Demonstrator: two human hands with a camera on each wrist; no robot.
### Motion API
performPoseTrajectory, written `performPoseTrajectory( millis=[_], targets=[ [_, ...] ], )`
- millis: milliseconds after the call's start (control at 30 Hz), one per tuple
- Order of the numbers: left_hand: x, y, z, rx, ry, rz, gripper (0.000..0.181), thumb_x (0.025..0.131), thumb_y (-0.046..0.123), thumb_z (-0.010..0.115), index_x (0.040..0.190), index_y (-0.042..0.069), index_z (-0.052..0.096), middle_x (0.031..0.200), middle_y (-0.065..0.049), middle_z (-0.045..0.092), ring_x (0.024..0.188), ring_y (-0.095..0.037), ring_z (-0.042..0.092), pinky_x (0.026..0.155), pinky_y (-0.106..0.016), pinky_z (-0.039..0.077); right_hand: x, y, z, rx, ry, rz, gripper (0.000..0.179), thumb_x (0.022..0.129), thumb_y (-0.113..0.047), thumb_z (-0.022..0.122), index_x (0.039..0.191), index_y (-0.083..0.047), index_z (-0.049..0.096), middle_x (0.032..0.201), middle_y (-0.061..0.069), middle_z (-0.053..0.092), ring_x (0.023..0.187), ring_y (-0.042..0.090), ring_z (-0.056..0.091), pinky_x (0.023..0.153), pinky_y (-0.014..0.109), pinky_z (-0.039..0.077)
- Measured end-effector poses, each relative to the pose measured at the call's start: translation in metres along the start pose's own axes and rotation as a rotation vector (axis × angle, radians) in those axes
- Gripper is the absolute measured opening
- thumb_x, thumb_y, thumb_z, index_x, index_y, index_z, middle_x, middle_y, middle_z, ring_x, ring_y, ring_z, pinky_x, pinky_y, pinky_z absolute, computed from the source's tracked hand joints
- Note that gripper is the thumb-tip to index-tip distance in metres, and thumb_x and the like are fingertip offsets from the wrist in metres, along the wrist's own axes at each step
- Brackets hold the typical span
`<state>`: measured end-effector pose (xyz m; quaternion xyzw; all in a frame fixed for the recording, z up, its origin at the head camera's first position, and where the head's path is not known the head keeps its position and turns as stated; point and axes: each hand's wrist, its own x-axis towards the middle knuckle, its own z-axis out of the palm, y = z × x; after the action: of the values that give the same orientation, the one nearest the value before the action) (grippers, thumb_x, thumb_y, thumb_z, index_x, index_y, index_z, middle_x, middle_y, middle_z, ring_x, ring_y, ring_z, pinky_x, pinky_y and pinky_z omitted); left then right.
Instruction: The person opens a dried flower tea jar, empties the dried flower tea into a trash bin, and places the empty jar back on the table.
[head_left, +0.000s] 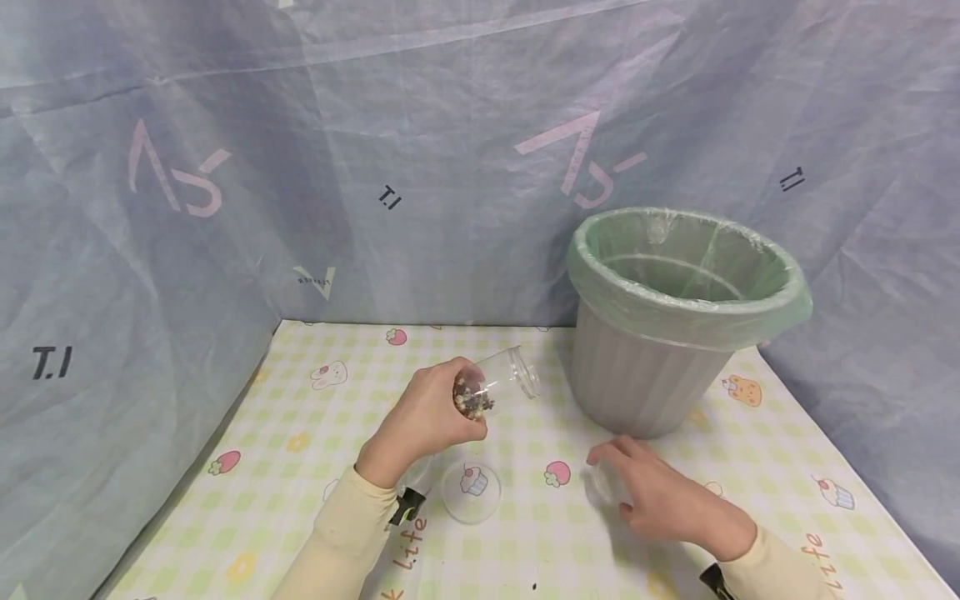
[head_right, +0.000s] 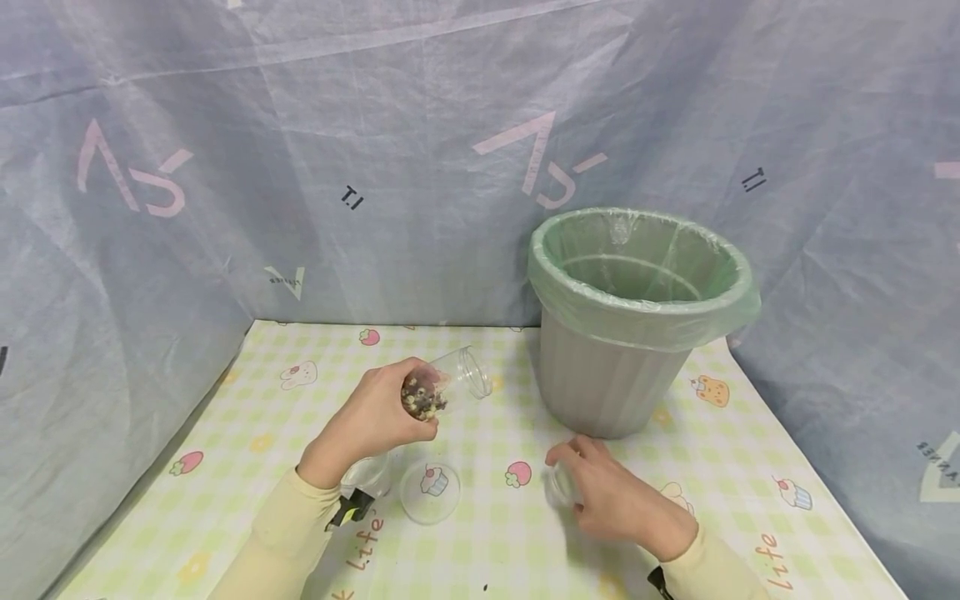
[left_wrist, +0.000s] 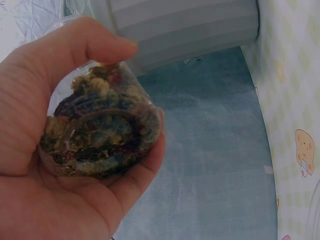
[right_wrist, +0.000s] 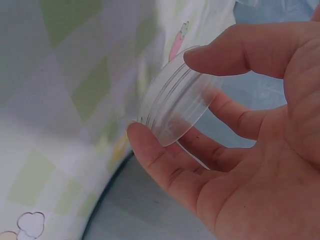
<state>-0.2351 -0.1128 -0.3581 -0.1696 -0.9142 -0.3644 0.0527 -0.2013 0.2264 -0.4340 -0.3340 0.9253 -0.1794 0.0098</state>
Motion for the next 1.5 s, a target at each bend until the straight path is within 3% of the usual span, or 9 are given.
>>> performPoseTrajectory(
  millis=[467,1500],
  targets=[
    [-0.001,0.001,-0.001,-0.011,0.013,0.002,0.047,0.068,0.013,0.082,0.113,0.019,0.068,0.101,0.005,0.069,0.084,-0.012,0.061,0.075,-0.033,0.052,-0.002,0.002,0.009,0.054,-0.121,0.086,0.064,0.072,0.006,0.075,0.13,-0.017,0.059,0.125,0.003,0.05,0.112,0.025,0.05,0.089,0.044,0.05],
    [0.0,0.0,-0.003,-0.008,0.003,-0.004,0.05,0.07,0.015,0.083,0.118,0.015,0.068,0.103,0.005,0.068,0.085,-0.012,0.061,0.076,-0.034,0.053,-0.008,0.001,0.016,0.022,-0.104,0.083,0.061,0.074,0.0,0.079,0.128,-0.021,0.062,0.122,0.0,0.049,0.109,0.022,0.047,0.082,0.036,0.049]
  ],
)
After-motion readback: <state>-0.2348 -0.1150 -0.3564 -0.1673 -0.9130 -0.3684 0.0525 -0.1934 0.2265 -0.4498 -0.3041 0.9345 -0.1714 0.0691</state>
